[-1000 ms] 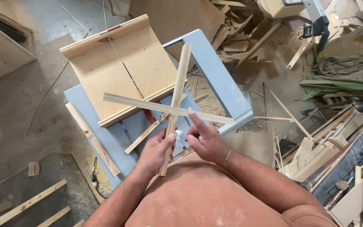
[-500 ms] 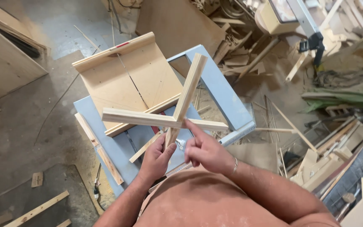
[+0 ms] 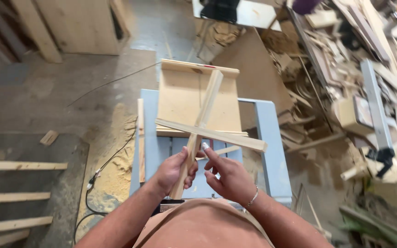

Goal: The person applies wood glue to the ends of small wooden sticks and joins them to form a cross-shaped frame. They repeat the process to assemble a second cross, then place both assembled pieces on a wooden board.

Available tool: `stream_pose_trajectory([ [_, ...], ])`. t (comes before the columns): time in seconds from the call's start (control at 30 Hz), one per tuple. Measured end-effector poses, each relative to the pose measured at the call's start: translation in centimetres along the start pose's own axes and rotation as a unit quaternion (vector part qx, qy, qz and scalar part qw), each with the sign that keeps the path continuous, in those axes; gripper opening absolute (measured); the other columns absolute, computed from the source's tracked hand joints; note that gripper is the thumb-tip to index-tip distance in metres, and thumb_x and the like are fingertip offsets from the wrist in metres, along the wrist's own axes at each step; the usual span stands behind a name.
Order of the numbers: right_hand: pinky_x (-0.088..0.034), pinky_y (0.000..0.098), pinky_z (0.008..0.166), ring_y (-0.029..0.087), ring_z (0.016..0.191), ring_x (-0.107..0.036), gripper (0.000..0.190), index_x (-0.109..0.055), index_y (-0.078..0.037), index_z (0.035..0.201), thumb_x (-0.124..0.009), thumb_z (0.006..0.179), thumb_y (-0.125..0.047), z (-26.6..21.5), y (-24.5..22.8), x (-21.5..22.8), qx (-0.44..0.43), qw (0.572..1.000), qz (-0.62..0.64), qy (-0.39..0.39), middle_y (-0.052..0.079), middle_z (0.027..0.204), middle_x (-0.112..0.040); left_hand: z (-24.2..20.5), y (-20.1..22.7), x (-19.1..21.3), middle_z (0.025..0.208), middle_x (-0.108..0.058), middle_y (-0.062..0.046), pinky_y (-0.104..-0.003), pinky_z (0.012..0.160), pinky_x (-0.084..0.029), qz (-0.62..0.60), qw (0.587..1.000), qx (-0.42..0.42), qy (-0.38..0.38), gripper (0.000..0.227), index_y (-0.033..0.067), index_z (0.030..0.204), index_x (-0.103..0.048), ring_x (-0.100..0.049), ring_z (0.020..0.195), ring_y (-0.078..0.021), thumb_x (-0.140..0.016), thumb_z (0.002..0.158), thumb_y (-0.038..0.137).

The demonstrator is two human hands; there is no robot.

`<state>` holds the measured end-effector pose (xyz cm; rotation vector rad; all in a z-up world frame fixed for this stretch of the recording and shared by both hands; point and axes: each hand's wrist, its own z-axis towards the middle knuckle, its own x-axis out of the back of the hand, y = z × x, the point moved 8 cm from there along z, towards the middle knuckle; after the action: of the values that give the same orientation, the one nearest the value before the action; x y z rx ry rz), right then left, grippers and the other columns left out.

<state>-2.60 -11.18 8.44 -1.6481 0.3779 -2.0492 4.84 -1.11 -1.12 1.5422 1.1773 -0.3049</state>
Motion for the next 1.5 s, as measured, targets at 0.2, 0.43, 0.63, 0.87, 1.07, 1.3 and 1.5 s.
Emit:
stream_pose_trajectory([
  [0.2, -0.056, 0.0352, 0.052, 0.023, 0.055, -0.064, 0.039, -0.075, -0.012, 0.119, -0.066, 0.082, -0.005, 3.5, -3.3, 0.5, 0.191, 0.975, 0.024, 0.114, 0.0, 0.072, -0.066, -3.5, 1.2, -0.1, 0.055, -0.044, -0.011, -0.035, 0.031, -0.047, -0.072, 0.995, -0.069, -0.018, 0.075, -0.0038, 0.08, -0.061, -0.048, 0.035, -0.0223, -0.034, 0.107, 0.062],
  [0.43, -0.058, 0.0422, 0.064, 0.035, 0.067, -0.07, 0.046, -0.075, -0.003, 0.122, -0.078, 0.082, -0.025, 5.1, 0.2, 2.1, 0.229, 0.954, 0.156, 0.119, 0.013, 0.082, -0.073, -7.7, -0.1, 0.2, 0.063, -0.057, -0.015, -0.034, 0.036, -0.056, -0.067, 0.985, -0.15, -0.058, 0.069, -0.0023, 0.135, -0.061, -0.057, 0.04, -0.0205, -0.03, 0.108, 0.053],
  [0.63, -0.055, 0.0374, 0.06, 0.027, 0.061, -0.063, 0.022, -0.074, -0.008, 0.107, -0.069, 0.086, -0.009, 6.8, -3.9, 5.0, 0.386, 0.911, 0.14, 0.035, 0.006, 0.077, -0.066, -6.1, -6.8, 4.2, 0.064, -0.052, -0.019, -0.043, 0.037, -0.054, -0.091, 0.984, -0.153, 0.019, 0.075, -0.0062, 0.104, -0.066, -0.056, 0.039, -0.0297, -0.035, 0.103, 0.062],
  [0.87, -0.056, 0.0454, 0.064, 0.036, 0.069, -0.066, 0.035, -0.065, -0.002, 0.128, -0.059, 0.095, -0.012, 5.9, -4.3, 4.1, 0.474, 0.866, 0.127, -0.099, 0.014, 0.079, -0.064, -8.0, -8.2, -1.7, 0.054, -0.055, -0.019, -0.038, 0.036, -0.05, -0.123, 0.976, -0.166, 0.066, 0.071, -0.0024, 0.103, -0.069, -0.053, 0.033, -0.0264, -0.036, 0.103, 0.06],
  [1.07, -0.055, 0.0408, 0.063, 0.028, 0.066, -0.066, 0.042, -0.068, -0.013, 0.132, -0.058, 0.091, -0.012, 4.9, -4.5, 4.7, 0.522, 0.84, 0.115, -0.096, 0.007, 0.072, -0.064, -8.7, -8.8, -5.0, 0.053, -0.058, -0.02, -0.038, 0.034, -0.047, -0.114, 0.972, -0.188, 0.083, 0.07, -0.0037, 0.105, -0.069, -0.053, 0.032, -0.0256, -0.033, 0.105, 0.057],
  [1.3, -0.053, 0.0391, 0.056, 0.027, 0.057, -0.062, 0.039, -0.072, -0.015, 0.124, -0.058, 0.088, -0.013, 3.7, -2.3, 4.8, 0.496, 0.833, 0.179, -0.167, 0.003, 0.06, -0.059, -8.1, -11.9, -3.3, 0.046, -0.051, -0.02, -0.035, 0.032, -0.046, -0.111, 0.968, -0.202, 0.099, 0.08, -0.0044, 0.112, -0.069, -0.05, 0.029, -0.0256, -0.028, 0.102, 0.064],
  [1.5, -0.053, 0.0307, 0.059, 0.017, 0.057, -0.063, 0.057, -0.065, -0.01, 0.138, -0.063, 0.082, -0.002, 4.1, -0.2, 5.5, 0.34, 0.812, 0.37, -0.297, -0.001, 0.066, -0.068, -9.3, -9.3, -4.2, 0.059, -0.066, -0.02, -0.034, 0.029, -0.049, -0.098, 0.959, -0.226, 0.141, 0.073, -0.0059, 0.116, -0.068, -0.059, 0.033, -0.0266, -0.036, 0.101, 0.058],
])
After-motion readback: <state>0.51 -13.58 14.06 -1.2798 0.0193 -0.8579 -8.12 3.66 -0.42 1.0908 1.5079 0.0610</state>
